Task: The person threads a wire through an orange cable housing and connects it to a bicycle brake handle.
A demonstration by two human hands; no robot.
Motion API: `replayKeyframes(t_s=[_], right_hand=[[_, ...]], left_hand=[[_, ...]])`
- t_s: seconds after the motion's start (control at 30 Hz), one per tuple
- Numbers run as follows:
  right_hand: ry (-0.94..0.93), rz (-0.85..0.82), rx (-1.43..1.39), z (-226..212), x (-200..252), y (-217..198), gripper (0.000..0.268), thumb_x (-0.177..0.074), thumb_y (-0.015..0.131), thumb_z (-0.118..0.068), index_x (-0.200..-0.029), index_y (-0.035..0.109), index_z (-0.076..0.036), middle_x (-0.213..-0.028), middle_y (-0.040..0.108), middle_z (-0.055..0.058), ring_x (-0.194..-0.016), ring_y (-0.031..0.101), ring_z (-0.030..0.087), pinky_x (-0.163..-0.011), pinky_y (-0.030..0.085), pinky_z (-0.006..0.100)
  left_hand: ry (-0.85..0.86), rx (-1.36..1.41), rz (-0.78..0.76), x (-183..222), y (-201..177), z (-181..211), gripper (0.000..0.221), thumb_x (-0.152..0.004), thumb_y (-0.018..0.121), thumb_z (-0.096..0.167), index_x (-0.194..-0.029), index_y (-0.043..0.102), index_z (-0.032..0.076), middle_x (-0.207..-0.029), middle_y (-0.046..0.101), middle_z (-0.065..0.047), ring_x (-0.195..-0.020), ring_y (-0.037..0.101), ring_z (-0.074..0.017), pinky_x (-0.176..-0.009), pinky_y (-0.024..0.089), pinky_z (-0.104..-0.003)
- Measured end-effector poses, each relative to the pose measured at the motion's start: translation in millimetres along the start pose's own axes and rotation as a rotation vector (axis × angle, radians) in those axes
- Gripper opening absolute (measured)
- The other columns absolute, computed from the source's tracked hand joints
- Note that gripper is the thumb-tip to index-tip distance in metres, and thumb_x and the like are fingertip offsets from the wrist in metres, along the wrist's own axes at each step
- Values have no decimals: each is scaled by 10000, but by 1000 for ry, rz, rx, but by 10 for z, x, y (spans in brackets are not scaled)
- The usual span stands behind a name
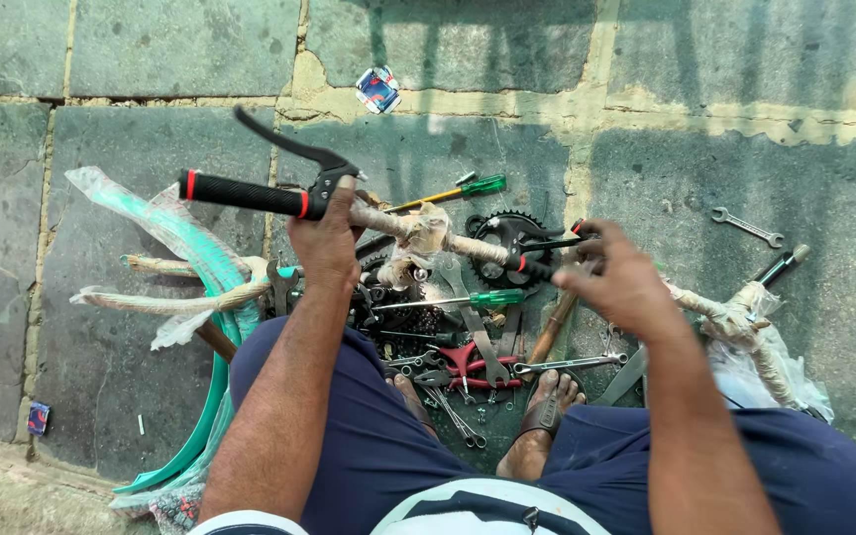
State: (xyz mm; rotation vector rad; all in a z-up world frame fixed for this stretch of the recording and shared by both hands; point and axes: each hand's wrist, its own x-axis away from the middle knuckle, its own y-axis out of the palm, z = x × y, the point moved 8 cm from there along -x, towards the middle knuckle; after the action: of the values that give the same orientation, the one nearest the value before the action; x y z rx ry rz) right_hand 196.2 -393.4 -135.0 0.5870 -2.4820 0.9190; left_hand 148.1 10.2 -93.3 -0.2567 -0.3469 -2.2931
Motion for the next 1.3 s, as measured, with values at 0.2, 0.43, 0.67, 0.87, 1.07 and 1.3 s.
replayKeyframes(t_s=[0.2,0.43,0.67,0.87,1.07,1.3], right_hand=[[-58,52,170,-36,-178,278,769,-748,847,-429,-1394,601,-94,-1106,746,188,-1070,720,349,-954,541,471],[-52,24,244,-54,-237,605,694,-793,805,-498,-1356,643,-125,-1103,759,164,-1057,721,346,-926,544,487],[-180,-57,482,173,-341,1094,681,-817,798,-500,-1367,637,-132,-1141,746,183,-1094,702,365,-944,547,497],[-280,-190,779,225,-424,1614,611,-770,814,-377,-1317,646,-164,-1230,708,136,-1134,675,341,-937,544,493],[-374,-259,780,-215,-471,2132,278,-847,593,-219,-985,833,-193,-1175,803,63,-1083,743,313,-942,594,451],[-431,-440,1015,-396,-79,2682,603,-873,635,-500,-1396,602,-203,-1442,617,76,-1272,619,294,-1003,533,422]], left_hand=[[-260,118,360,96,-539,-753,259,-859,822,174,-1007,667,28,-859,737,-93,-691,734,-240,-598,648,-391],[-277,202,495,267,-942,-1644,363,-840,851,239,-1110,658,92,-913,713,-55,-733,693,-210,-567,606,-377],[-477,-34,111,113,-890,-2098,360,-888,703,78,-1216,559,42,-954,711,-84,-725,668,-170,-501,487,-304],[-194,-213,52,777,-525,-1224,344,-900,764,199,-1156,635,10,-1029,732,-92,-839,687,-152,-717,568,-305],[246,207,-376,1659,-968,972,244,-1047,723,126,-1241,612,28,-1163,707,-87,-1096,676,-128,-1015,559,-297],[121,-449,371,1615,-3950,954,393,-929,749,323,-1178,647,38,-1106,751,-92,-1033,733,-190,-919,582,-304]])
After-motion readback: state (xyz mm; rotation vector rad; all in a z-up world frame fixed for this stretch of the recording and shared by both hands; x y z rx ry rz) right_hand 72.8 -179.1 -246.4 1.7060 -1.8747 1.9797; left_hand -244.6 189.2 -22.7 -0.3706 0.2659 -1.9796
